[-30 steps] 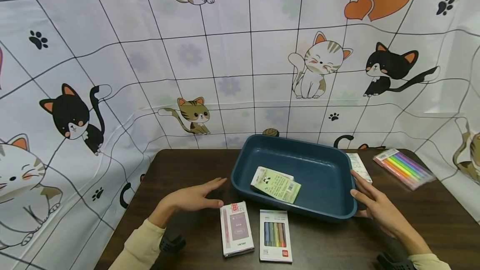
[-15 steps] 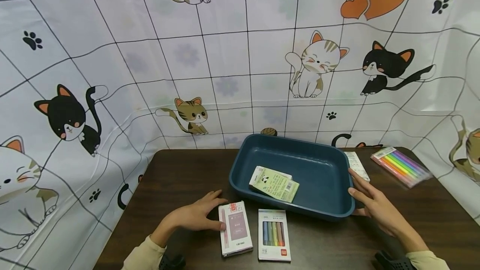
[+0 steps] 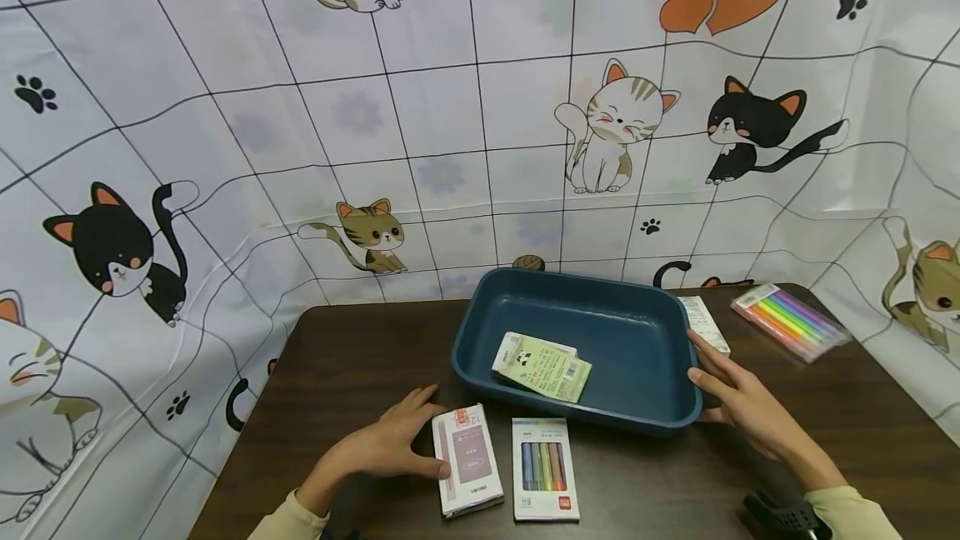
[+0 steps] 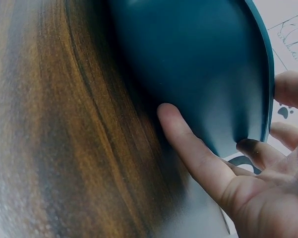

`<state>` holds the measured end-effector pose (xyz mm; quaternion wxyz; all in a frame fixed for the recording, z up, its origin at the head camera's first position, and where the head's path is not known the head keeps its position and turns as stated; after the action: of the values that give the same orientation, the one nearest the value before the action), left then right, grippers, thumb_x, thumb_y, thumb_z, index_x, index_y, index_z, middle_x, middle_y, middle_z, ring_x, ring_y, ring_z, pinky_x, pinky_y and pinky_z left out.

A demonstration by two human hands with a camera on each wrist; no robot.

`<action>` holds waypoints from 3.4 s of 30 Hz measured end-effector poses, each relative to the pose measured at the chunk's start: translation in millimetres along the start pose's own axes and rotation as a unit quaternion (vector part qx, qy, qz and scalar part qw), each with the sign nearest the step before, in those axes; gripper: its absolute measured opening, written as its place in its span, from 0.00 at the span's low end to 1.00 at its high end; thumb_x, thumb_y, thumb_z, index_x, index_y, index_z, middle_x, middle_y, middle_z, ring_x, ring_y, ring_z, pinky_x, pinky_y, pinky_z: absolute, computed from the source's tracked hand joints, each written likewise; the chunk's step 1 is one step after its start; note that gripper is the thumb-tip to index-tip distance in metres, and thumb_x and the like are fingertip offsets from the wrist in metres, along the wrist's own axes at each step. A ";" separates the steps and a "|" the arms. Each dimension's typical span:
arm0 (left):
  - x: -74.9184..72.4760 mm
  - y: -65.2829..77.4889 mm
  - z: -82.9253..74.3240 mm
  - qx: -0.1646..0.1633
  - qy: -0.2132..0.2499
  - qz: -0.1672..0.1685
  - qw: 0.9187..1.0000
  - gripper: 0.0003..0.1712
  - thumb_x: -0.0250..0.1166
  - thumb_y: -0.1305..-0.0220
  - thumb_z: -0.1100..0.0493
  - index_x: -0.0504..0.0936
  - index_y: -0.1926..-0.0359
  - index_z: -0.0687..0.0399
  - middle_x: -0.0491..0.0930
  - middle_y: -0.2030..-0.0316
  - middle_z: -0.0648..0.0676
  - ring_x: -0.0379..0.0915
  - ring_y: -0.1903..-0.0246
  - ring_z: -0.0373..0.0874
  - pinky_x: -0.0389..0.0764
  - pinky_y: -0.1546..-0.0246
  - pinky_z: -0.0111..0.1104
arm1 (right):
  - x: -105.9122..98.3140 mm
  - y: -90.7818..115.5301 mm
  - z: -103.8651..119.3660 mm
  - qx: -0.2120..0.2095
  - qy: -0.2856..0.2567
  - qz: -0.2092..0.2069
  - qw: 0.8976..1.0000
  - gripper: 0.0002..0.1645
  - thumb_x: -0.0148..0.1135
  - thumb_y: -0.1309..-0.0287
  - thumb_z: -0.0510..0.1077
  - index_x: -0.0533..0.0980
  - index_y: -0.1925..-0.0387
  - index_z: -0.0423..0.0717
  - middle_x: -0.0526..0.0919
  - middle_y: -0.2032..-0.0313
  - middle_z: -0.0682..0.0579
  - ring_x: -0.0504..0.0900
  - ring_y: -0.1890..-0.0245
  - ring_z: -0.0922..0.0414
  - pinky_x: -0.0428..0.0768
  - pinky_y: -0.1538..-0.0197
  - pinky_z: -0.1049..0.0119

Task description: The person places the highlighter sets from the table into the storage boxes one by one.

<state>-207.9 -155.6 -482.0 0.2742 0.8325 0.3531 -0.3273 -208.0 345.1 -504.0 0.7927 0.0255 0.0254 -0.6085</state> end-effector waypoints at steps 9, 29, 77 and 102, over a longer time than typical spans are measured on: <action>1.6 3.5 -11.7 0.003 0.002 -0.041 0.999 0.47 0.79 0.48 0.41 0.73 0.36 0.62 0.68 0.34 0.64 0.64 0.36 0.62 0.65 0.40 0.64 | 1.0 -1.7 2.5 0.000 0.002 0.005 1.000 0.41 0.49 0.20 0.45 0.41 0.17 0.53 0.32 0.22 0.34 0.49 0.31 0.29 0.83 0.54 0.41; -4.9 -4.3 -5.3 0.032 0.292 0.013 0.956 0.34 0.74 0.40 0.69 0.73 0.34 0.55 0.75 0.42 0.58 0.81 0.52 0.53 0.82 0.58 0.40 | -1.0 1.1 -4.6 0.006 -0.004 0.000 1.000 0.42 0.49 0.20 0.45 0.40 0.17 0.52 0.32 0.22 0.33 0.48 0.30 0.29 0.82 0.54 0.41; -64.2 -31.4 -38.1 0.061 0.328 0.001 0.943 0.33 0.73 0.37 0.65 0.74 0.31 0.54 0.81 0.48 0.63 0.81 0.53 0.59 0.81 0.53 0.57 | -0.2 -0.2 -2.5 0.001 -0.001 0.006 1.000 0.41 0.49 0.20 0.44 0.40 0.17 0.52 0.31 0.23 0.32 0.46 0.30 0.28 0.82 0.55 0.40; -79.4 -74.6 -36.7 0.041 0.345 -0.056 0.936 0.37 0.72 0.35 0.61 0.70 0.28 0.57 0.72 0.36 0.62 0.79 0.48 0.57 0.83 0.52 0.48 | -1.8 -1.3 -2.1 0.006 -0.010 0.003 1.000 0.42 0.50 0.20 0.45 0.41 0.17 0.54 0.32 0.22 0.34 0.49 0.31 0.28 0.82 0.55 0.39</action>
<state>-294.9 -118.1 -416.8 0.0820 0.8835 0.4586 -0.0489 -209.8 346.6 -506.0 0.7949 0.0237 0.0136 -0.6061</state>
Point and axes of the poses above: each hand's wrist, its own y-axis away from the middle knuckle, its own x-axis out of the palm, z = x × y, the point moved 3 cm from there along -y, towards the middle knuckle
